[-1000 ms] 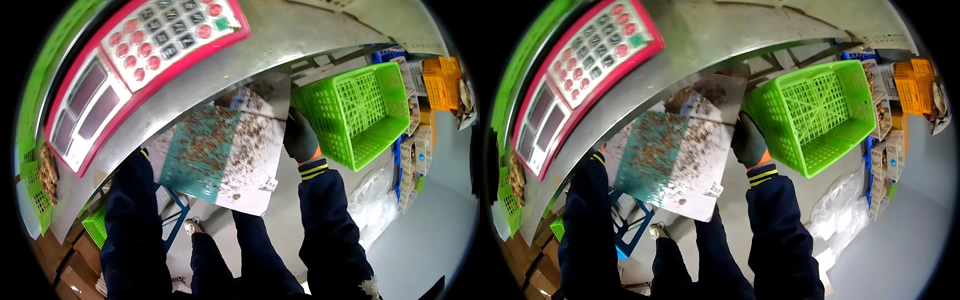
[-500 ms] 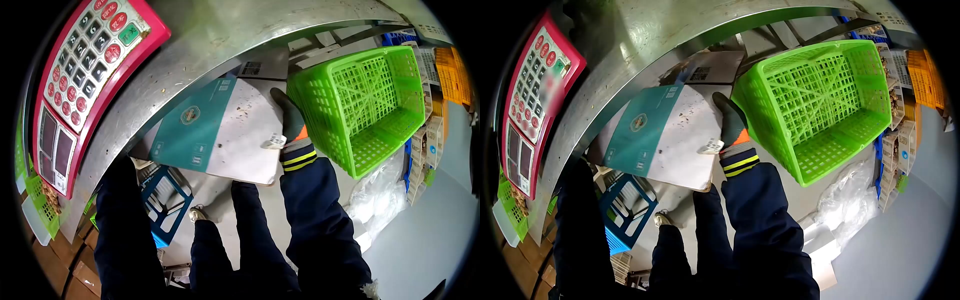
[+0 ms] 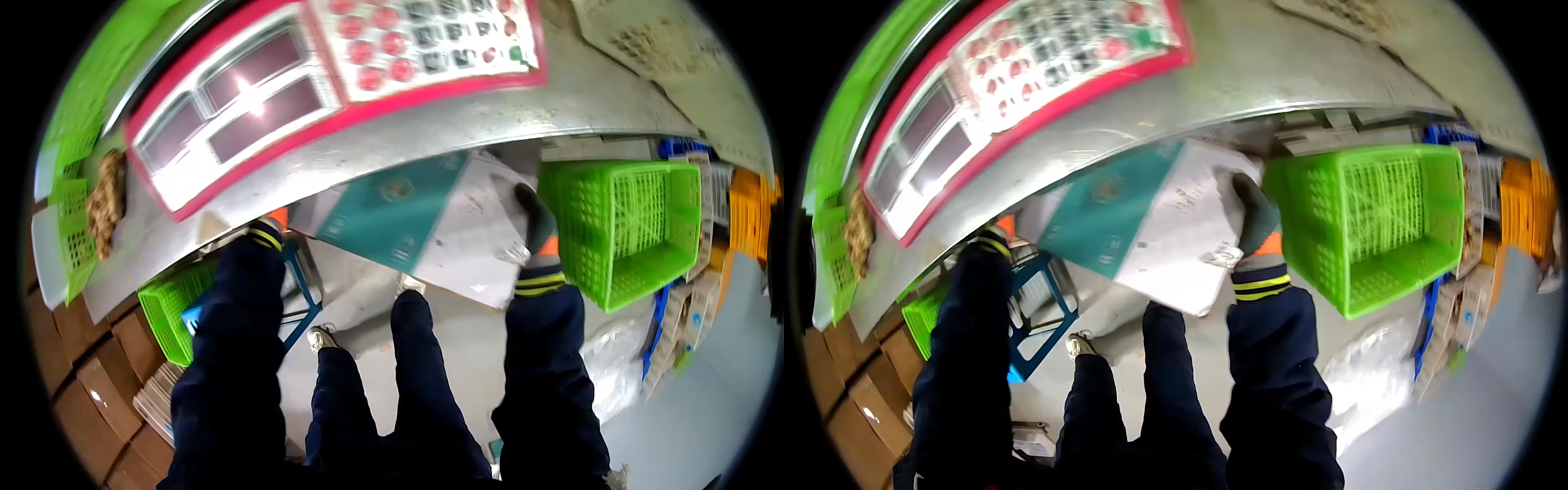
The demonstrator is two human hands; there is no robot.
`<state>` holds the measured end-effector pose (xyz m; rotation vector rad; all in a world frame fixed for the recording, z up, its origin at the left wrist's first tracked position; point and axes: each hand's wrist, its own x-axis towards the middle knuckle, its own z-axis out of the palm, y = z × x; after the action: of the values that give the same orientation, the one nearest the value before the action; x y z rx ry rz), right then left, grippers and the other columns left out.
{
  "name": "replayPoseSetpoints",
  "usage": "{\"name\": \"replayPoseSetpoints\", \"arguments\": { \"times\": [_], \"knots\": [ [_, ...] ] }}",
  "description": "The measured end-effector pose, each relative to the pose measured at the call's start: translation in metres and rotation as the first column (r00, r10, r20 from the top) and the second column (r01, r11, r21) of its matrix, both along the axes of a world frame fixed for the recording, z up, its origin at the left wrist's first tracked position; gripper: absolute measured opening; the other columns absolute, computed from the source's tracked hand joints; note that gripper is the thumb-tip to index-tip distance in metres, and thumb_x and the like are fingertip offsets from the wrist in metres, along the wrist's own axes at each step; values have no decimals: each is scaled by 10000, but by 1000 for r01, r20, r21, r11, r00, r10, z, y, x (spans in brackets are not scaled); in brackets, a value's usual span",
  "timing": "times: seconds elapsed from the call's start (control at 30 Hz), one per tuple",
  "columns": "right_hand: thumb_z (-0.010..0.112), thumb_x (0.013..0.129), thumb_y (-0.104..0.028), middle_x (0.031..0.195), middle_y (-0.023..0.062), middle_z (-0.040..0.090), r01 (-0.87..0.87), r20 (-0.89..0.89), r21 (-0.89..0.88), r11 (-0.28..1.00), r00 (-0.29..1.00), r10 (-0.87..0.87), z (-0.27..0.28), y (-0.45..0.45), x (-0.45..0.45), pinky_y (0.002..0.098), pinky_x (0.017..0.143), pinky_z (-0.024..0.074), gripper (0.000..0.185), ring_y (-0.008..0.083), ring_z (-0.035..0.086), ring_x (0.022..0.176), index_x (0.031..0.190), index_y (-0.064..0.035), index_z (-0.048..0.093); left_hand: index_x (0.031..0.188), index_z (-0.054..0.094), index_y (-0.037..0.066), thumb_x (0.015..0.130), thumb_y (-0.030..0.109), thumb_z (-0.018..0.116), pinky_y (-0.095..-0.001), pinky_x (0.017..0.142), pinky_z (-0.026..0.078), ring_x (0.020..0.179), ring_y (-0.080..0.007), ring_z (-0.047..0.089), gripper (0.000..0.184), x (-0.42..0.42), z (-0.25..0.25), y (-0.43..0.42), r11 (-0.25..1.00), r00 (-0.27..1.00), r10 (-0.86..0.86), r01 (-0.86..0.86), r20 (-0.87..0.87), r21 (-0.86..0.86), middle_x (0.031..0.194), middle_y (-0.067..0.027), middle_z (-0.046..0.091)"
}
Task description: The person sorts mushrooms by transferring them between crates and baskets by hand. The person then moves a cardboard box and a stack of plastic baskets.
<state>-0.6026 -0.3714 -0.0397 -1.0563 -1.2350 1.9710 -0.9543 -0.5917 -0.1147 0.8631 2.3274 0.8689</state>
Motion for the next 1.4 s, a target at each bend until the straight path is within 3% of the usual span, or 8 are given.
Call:
{"name": "replayPoseSetpoints", "arguments": {
  "times": [0.1, 0.2, 0.4, 0.67, 0.93, 1.1, 1.23, 1.4],
  "knots": [
    [455, 896, -212, 1098, 177, 590, 1, 197, 206, 978, 980, -42, 35, -29, 13, 341, 881, 464, 370, 259, 581, 1004, 1124, 66, 544, 1062, 622, 53, 840, 171, 617, -249, 710, 462, 730, -125, 548, 251, 29, -23, -61, 933, 969, 11, -98, 246, 345, 812, -31, 607],
    [447, 885, -203, 1115, 154, 568, -89, -111, -368, 926, 993, 51, 93, -106, 16, 354, 852, 474, 387, 251, 585, 979, 1196, 25, 475, 1054, 627, 54, 839, 170, 622, -245, 701, 463, 716, -117, 546, 245, 77, -20, -134, 842, 914, 123, -303, 386, 447, 793, -26, 606],
    [498, 835, -139, 1180, 166, 519, -233, 32, 158, 960, 973, 231, 110, -315, -9, 394, 882, 472, 505, 277, 562, 1021, 1303, 7, 375, 1138, 573, -9, 859, 79, 585, -248, 810, 452, 904, -118, 556, 293, 139, 87, -353, 473, 566, 498, -812, 657, 341, 1051, -81, 614],
    [530, 771, -14, 1126, 141, 570, -632, -130, -390, 669, 757, 640, 87, -426, -80, 355, 843, 471, 453, 238, 566, 994, 1218, 35, 477, 1232, 478, -16, 835, 78, 616, -288, 826, 459, 943, -150, 553, 430, 193, 86, -555, 204, 347, 851, -910, 393, 361, 1111, -113, 574],
    [661, 726, -90, 1033, 114, 630, -946, 249, -309, 97, 18, 968, -22, -410, -196, 320, 837, 452, 446, 207, 581, 931, 1144, 31, 562, 1116, 563, 4, 786, 116, 681, -304, 762, 491, 887, -173, 590, 368, 390, -26, -617, 405, 130, 624, -897, 771, -176, 986, -91, 631],
    [728, 657, -374, 949, 184, 641, -916, 803, -335, -222, -401, 441, 2, -456, -300, 362, 750, 476, 597, 281, 602, 840, 1061, 45, 595, 1177, 500, 17, 822, 153, 630, -363, 731, 499, 922, -210, 580, 402, 405, -49, -537, 401, -30, 371, -896, 928, -189, 1071, -101, 582],
    [710, 656, -499, 1224, 235, 514, -956, 851, -8, -293, -160, 500, -94, -453, -309, 361, 944, 407, 843, 336, 495, 1144, 1276, 3, 436, 1236, 458, 29, 922, 264, 514, -347, 889, 449, 1072, -232, 518, 397, 317, -31, -516, -153, -247, 170, -963, 954, -222, 1183, -116, 534],
    [694, 649, -552, 1263, 243, 481, -997, 842, -14, -77, -53, 537, -90, -497, -322, 388, 977, 378, 920, 337, 455, 1194, 1334, -30, 371, 1359, 353, 57, 885, 592, 372, -385, 1013, 336, 1204, -247, 437, 715, 293, -65, -542, -70, -293, -213, -947, 932, -314, 1329, -92, 452]
  ]
}}
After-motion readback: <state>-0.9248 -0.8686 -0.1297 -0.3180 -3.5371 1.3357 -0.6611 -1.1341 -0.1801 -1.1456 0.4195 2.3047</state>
